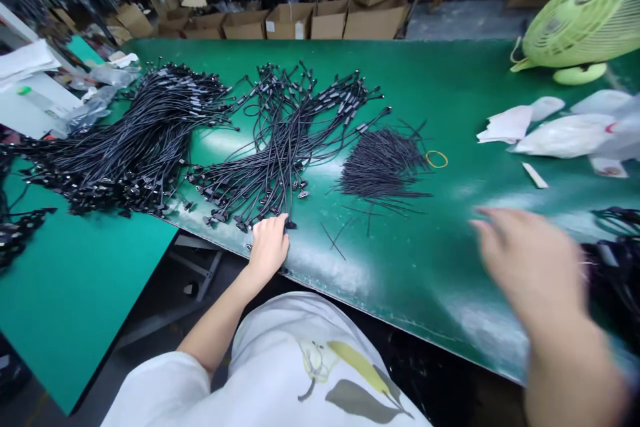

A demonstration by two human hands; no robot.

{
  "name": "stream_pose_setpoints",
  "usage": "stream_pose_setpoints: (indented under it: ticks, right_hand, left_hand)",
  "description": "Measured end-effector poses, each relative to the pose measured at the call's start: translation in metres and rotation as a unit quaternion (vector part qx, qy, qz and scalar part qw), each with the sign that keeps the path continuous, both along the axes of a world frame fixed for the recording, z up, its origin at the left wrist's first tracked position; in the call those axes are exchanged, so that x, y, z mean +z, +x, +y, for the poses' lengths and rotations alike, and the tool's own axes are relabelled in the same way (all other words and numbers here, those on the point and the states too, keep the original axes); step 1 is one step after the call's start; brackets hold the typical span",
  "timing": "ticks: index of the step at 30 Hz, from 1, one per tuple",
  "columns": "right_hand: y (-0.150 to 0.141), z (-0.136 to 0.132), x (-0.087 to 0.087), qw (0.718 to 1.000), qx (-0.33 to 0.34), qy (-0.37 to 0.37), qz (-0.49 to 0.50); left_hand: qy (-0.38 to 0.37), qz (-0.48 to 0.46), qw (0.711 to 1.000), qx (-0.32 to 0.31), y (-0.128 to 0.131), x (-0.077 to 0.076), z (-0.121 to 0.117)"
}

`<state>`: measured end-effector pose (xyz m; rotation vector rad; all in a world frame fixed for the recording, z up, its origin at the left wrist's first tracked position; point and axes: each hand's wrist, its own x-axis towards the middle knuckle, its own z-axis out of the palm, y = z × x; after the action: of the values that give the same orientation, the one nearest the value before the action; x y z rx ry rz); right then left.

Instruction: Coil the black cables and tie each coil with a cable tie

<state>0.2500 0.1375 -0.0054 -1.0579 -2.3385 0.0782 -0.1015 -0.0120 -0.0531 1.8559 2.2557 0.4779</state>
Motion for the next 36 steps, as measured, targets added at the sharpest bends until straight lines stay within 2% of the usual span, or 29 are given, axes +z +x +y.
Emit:
stream_pose_setpoints:
  ticks: [1, 3, 5, 6, 8, 9, 11, 12, 14, 15, 17, 19, 20, 21, 22, 23, 25, 26, 27, 28, 30, 32, 34, 36]
  right_hand:
    - [-0.031, -0.001, 0.001, 0.999, -0.013, 0.000, -0.031]
    - [-0.099, -0.005, -0.001, 0.992, 0.084, -0.011, -0.093]
    - [-0.167, -0.011, -0.004, 0.974, 0.190, 0.016, -0.121]
    - [-0.198, -0.013, -0.005, 0.961, 0.242, 0.046, -0.125]
    - [-0.251, -0.009, -0.001, 0.930, 0.324, 0.088, -0.150]
    - [-0.272, -0.001, 0.006, 0.920, 0.341, 0.097, -0.169]
    - [-0.299, 0.028, 0.026, 0.924, 0.307, 0.101, -0.206]
    - [-0.305, 0.048, 0.040, 0.938, 0.254, 0.105, -0.212]
    - [-0.302, 0.093, 0.071, 0.963, 0.146, 0.121, -0.193]
    - [-0.294, 0.114, 0.086, 0.970, 0.103, 0.126, -0.179]
    - [-0.270, 0.142, 0.106, 0.976, 0.045, 0.137, -0.161]
    - [-0.242, 0.145, 0.111, 0.976, 0.002, 0.135, -0.172]
    - [-0.228, 0.135, 0.107, 0.973, -0.017, 0.127, -0.192]
    - [-0.215, 0.118, 0.100, 0.969, -0.028, 0.110, -0.219]
    - [-0.203, 0.095, 0.090, 0.963, -0.024, 0.089, -0.253]
    - [-0.192, 0.067, 0.079, 0.956, -0.005, 0.061, -0.288]
    - [-0.176, 0.008, 0.062, 0.934, 0.124, -0.021, -0.335]
    - [-0.170, -0.019, 0.058, 0.921, 0.201, -0.054, -0.330]
    - [-0.166, -0.041, 0.057, 0.913, 0.250, -0.069, -0.315]
    - [-0.162, -0.057, 0.061, 0.915, 0.262, -0.070, -0.300]
    - [-0.155, -0.066, 0.072, 0.934, 0.227, -0.062, -0.268]
    - [-0.140, -0.051, 0.083, 0.954, 0.166, -0.074, -0.238]
    - [-0.118, -0.026, 0.084, 0.962, 0.144, -0.121, -0.196]
    - [-0.094, -0.005, 0.074, 0.964, 0.149, -0.172, -0.137]
  left_hand:
    - [-0.006, -0.002, 1.000, -0.004, 0.000, 0.001, 0.001]
    - [-0.004, -0.040, 0.999, -0.012, -0.001, 0.004, 0.000]
    - [0.025, -0.155, 0.988, -0.009, -0.003, 0.010, -0.006]
    - [0.041, -0.240, 0.970, -0.004, -0.004, 0.015, -0.012]
    - [0.059, -0.423, 0.904, 0.009, -0.011, 0.025, -0.028]
    - [0.059, -0.499, 0.864, 0.019, -0.016, 0.031, -0.038]
    - [0.037, -0.596, 0.801, 0.049, -0.031, 0.043, -0.059]
    - [0.018, -0.622, 0.780, 0.067, -0.040, 0.048, -0.070]
    - [-0.006, -0.659, 0.745, 0.098, -0.061, 0.055, -0.091]
    - [0.009, -0.684, 0.721, 0.107, -0.071, 0.058, -0.100]
    - [0.102, -0.742, 0.653, 0.117, -0.090, 0.061, -0.110]
    - [0.215, -0.767, 0.593, 0.119, -0.105, 0.063, -0.109]
    - [0.248, -0.759, 0.589, 0.122, -0.109, 0.063, -0.104]
    - [0.262, -0.734, 0.614, 0.127, -0.110, 0.064, -0.096]
    - [0.260, -0.689, 0.663, 0.132, -0.108, 0.064, -0.086]
    - [0.247, -0.624, 0.730, 0.132, -0.102, 0.065, -0.074]
    - [0.204, -0.458, 0.861, 0.090, -0.079, 0.063, -0.048]
    - [0.182, -0.384, 0.904, 0.041, -0.062, 0.061, -0.036]
    - [0.160, -0.339, 0.927, -0.020, -0.044, 0.059, -0.026]
    - [0.131, -0.327, 0.932, -0.084, -0.026, 0.056, -0.018]
    - [0.039, -0.387, 0.904, -0.176, 0.004, 0.051, -0.009]
    - [-0.061, -0.511, 0.834, -0.199, 0.019, 0.050, -0.006]
    - [-0.108, -0.656, 0.726, -0.175, 0.015, 0.054, -0.005]
    - [-0.077, -0.781, 0.607, -0.123, 0.000, 0.064, -0.004]
